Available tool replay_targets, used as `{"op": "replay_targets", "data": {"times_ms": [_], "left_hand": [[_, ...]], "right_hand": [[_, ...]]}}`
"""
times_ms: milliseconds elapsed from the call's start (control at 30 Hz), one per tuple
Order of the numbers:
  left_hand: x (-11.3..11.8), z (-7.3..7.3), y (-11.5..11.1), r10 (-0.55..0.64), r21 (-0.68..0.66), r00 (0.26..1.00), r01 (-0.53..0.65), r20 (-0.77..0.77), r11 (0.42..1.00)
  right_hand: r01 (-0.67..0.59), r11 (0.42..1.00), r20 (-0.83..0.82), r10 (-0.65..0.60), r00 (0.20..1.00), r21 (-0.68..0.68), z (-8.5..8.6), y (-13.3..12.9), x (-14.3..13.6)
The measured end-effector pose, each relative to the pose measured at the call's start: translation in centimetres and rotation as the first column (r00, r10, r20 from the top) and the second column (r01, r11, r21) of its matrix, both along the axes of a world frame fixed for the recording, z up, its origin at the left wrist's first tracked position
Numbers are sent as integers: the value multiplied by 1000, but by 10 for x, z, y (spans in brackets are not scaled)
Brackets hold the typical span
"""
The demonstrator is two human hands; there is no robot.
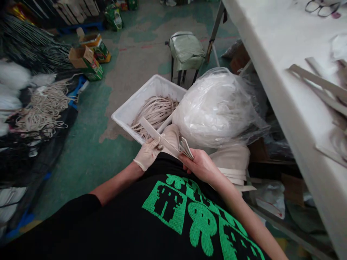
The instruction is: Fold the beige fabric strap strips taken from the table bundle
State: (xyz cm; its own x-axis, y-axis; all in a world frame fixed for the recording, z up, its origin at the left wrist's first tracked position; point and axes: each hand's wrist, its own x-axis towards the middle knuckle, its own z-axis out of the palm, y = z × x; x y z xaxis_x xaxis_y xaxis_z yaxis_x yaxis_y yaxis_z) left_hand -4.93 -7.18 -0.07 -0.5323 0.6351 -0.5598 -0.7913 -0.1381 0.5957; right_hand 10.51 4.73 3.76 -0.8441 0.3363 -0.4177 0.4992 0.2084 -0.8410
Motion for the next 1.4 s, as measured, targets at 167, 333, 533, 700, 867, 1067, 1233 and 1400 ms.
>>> {"op": "replay_targets", "data": {"times_ms": [167,333,533,700,867,1067,1233,1400], "left_hand": [[18,4,8,-236,106,972,235,-5,966],[14,-2,9,-113,51,993,115,-39,992],[26,-6,9,-320,81,947,322,-35,943],[22,-6,12,-201,48,975,206,-89,977],[32,-8,14,-415,37,899,424,-139,905],[26,-10,18,-269,53,951,280,-153,959],[33,-12,19,-455,42,875,467,-164,883],[23,-10,21,-320,55,932,333,-167,941]], "right_hand": [[56,995,-9,-55,998,82,-1,0,-3],[39,998,26,-40,999,51,3,3,5],[81,991,15,-83,996,110,-1,1,10],[74,996,47,-77,996,59,2,4,24],[146,986,61,-151,987,75,1,2,28],[168,986,71,-167,983,-2,1,4,38],[186,980,22,-188,982,74,-3,3,33],[169,984,30,-170,985,48,2,6,45]]}}
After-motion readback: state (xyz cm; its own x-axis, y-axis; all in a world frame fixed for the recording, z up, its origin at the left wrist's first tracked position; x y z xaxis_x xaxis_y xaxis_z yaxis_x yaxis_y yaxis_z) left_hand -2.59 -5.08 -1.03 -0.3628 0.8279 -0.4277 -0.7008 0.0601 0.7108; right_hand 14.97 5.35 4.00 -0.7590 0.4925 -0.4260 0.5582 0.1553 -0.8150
